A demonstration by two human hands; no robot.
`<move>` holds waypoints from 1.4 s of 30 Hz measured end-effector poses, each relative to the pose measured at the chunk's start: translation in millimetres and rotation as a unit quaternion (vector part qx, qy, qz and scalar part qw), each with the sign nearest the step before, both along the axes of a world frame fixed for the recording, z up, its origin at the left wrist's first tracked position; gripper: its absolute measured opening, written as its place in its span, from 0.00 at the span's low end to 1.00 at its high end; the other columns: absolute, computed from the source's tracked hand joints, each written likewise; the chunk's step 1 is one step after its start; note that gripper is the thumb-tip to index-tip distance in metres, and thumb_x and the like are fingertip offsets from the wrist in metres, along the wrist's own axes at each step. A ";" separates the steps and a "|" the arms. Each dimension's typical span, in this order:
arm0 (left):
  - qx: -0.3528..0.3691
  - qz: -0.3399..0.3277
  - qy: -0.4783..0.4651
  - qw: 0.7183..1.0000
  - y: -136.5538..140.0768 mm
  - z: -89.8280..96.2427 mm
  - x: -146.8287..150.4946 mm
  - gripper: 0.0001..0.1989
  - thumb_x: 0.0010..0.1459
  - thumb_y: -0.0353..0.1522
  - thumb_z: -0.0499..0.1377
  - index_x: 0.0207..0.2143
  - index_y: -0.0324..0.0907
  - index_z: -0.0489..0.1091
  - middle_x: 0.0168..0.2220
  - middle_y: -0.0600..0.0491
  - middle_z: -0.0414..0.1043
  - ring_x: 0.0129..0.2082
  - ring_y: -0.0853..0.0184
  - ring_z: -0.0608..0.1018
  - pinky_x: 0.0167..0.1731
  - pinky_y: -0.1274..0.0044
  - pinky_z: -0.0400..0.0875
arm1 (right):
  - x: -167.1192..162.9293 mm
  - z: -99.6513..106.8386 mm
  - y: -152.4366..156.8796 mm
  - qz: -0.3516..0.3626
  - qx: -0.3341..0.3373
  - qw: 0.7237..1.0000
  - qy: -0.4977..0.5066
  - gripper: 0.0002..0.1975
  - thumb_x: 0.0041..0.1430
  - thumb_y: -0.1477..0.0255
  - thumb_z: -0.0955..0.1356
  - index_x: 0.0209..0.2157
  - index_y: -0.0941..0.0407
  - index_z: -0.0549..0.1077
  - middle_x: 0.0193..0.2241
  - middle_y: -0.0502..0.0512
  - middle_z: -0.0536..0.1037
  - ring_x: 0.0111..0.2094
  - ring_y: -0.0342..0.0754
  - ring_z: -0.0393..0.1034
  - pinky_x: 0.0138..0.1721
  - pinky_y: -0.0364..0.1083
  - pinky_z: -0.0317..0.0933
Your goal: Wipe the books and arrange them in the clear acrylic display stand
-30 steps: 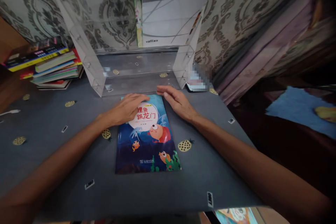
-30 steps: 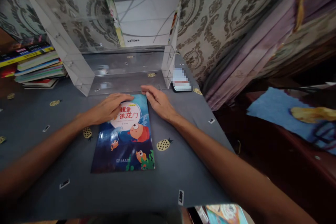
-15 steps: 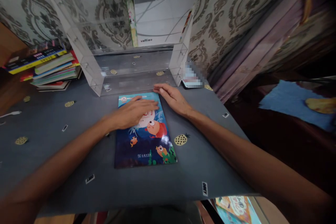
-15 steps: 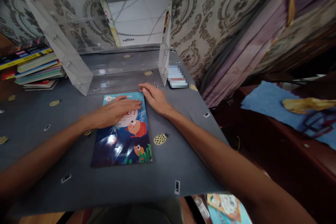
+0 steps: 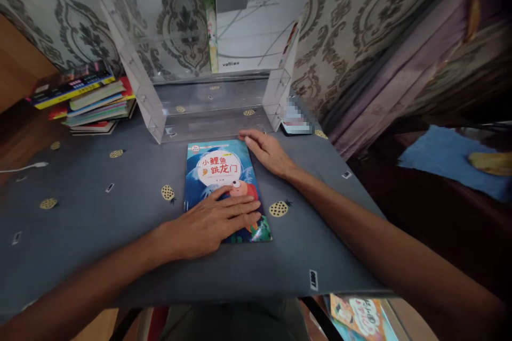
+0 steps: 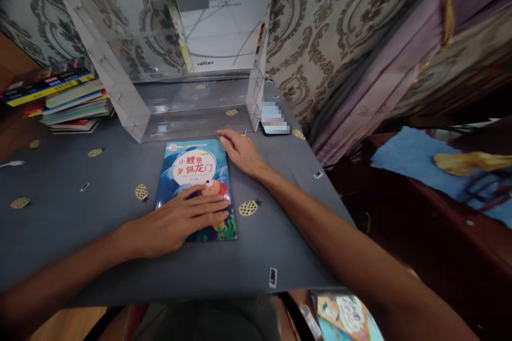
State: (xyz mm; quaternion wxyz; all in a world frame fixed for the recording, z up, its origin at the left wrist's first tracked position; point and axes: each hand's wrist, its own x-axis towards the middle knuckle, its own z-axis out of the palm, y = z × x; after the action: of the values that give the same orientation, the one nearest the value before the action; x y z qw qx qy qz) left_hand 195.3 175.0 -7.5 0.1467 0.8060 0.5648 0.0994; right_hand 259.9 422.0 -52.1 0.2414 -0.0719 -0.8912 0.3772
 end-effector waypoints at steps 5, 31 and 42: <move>0.045 0.011 0.058 0.997 -15.3 -6.3 2.7 0.33 0.59 0.18 0.47 0.66 0.42 0.57 0.68 0.49 0.60 0.69 0.61 0.61 0.67 0.59 0.56 | 4.3 -1.3 -6.1 0.031 0.118 0.992 -0.032 0.21 0.70 0.65 0.60 0.59 0.58 0.69 0.63 0.65 0.69 0.62 0.59 0.66 0.63 0.62 0.60; 0.150 0.270 0.138 0.941 -87.4 -11.2 31.6 0.17 0.70 0.41 0.52 0.51 0.40 0.70 0.60 0.42 0.70 0.57 0.54 0.74 0.50 0.60 0.77 | 141.1 3.3 -114.4 0.047 0.279 0.959 -0.028 0.18 0.69 0.72 0.62 0.58 0.53 0.72 0.60 0.64 0.73 0.64 0.57 0.64 0.61 0.65 0.62; 0.137 0.223 0.184 0.948 -36.6 -4.8 55.6 0.20 0.67 0.43 0.58 0.54 0.39 0.67 0.55 0.44 0.72 0.55 0.53 0.74 0.52 0.61 0.72 | 150.0 3.2 -113.8 0.050 0.239 0.969 0.040 0.13 0.67 0.75 0.65 0.47 0.55 0.79 0.51 0.61 0.81 0.56 0.54 0.74 0.56 0.58 0.70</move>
State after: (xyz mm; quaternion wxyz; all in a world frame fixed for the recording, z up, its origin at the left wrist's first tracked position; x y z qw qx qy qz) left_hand 250.9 138.5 -12.3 -0.0972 0.6763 0.7281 0.0558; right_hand 409.9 308.2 -48.9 0.2681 0.0481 -0.9476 0.1671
